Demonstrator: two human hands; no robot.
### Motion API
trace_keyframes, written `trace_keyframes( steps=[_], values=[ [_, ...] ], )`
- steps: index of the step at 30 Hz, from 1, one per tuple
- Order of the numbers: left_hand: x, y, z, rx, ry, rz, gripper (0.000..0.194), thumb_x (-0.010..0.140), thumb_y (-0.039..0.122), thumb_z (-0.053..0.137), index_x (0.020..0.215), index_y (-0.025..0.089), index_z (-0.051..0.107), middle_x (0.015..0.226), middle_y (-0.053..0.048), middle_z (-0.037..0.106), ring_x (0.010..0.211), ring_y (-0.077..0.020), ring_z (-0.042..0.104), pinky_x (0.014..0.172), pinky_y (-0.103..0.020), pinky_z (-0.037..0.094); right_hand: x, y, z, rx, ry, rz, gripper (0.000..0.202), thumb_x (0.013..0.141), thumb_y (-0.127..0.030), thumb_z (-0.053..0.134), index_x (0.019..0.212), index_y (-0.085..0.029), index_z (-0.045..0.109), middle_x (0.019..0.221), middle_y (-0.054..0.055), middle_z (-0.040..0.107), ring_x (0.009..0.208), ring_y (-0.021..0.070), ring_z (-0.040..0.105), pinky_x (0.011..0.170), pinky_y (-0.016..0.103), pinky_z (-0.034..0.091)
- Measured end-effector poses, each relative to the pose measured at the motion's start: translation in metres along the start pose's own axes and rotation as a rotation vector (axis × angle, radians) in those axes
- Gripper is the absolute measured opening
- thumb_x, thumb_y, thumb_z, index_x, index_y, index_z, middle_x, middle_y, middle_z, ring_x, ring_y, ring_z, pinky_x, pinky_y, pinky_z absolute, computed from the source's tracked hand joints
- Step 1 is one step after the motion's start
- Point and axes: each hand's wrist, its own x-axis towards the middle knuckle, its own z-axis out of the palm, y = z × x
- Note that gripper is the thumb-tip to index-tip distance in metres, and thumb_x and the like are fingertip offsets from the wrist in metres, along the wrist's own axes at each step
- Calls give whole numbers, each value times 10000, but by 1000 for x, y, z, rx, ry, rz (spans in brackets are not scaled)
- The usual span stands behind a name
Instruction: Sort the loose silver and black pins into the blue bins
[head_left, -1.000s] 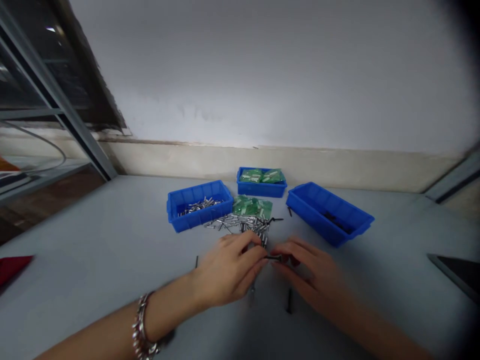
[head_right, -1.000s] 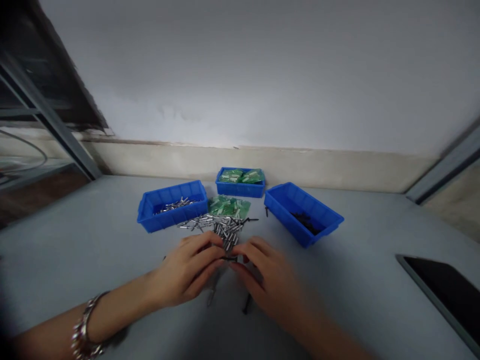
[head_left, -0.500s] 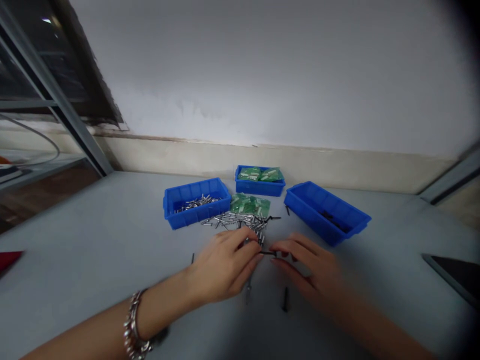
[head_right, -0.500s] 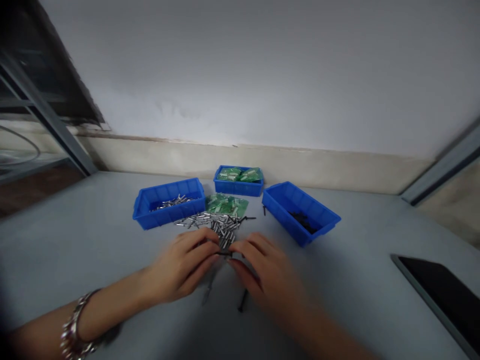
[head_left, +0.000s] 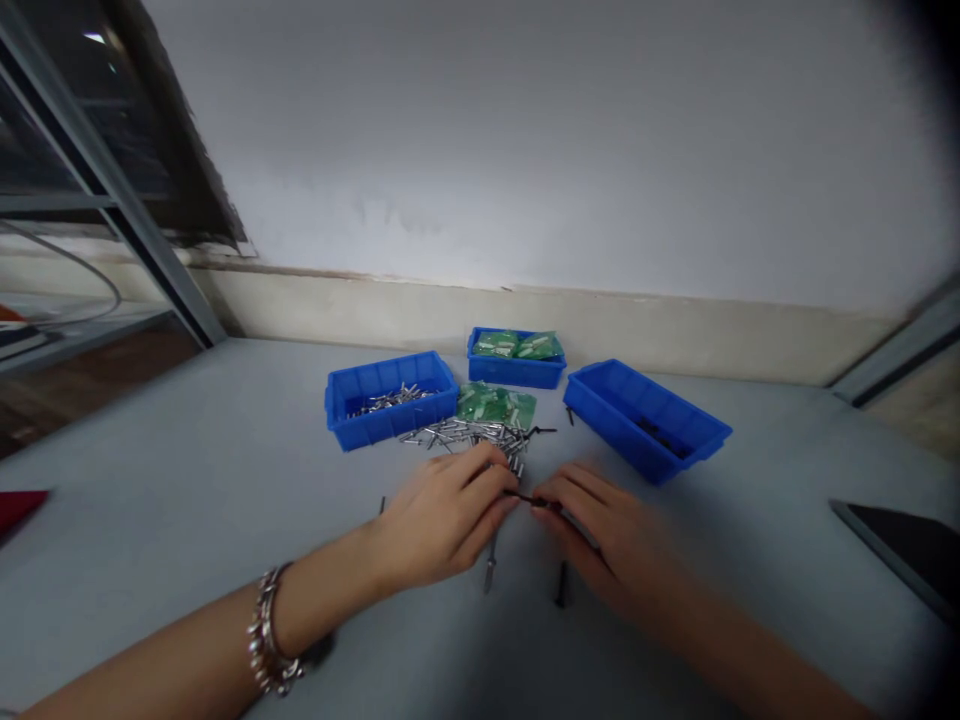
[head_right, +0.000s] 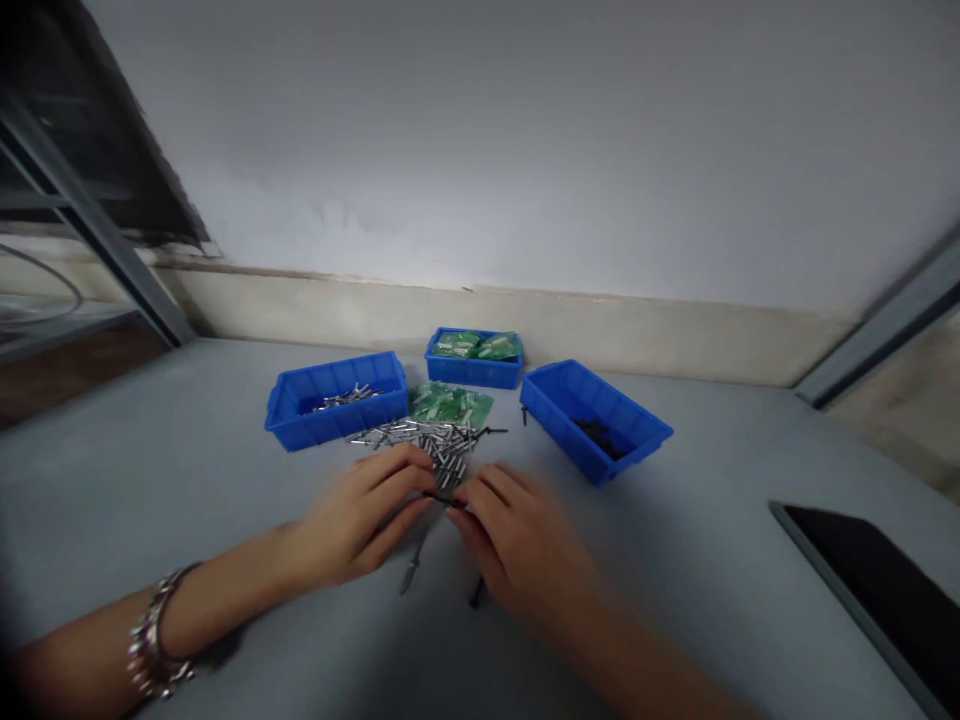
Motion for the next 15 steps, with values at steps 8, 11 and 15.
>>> trace_keyframes(
  steps=[8,11,15],
  values=[
    [-3,-1,2,-10,13,16,210,910,207,340,949,121,527,903,-81,520,791,-167,504,669,-294,480,-3,0,3,-4,-5,48,182,900,-296,404,986,-196,530,866,49,603,829,196,563,705,327,460],
    [-3,0,1,-16,37,31,205,907,201,342,922,112,526,891,-84,520,780,-165,501,657,-285,479,-4,2,4,-16,23,27,174,899,-277,401,991,-206,531,859,45,604,810,196,565,697,329,461],
    [-3,0,1,-20,42,40,220,917,203,323,904,117,525,885,-81,518,786,-159,503,673,-282,479,-4,0,4,-26,27,4,204,905,-261,367,913,-205,563,804,47,596,766,200,556,655,331,458]
  ],
)
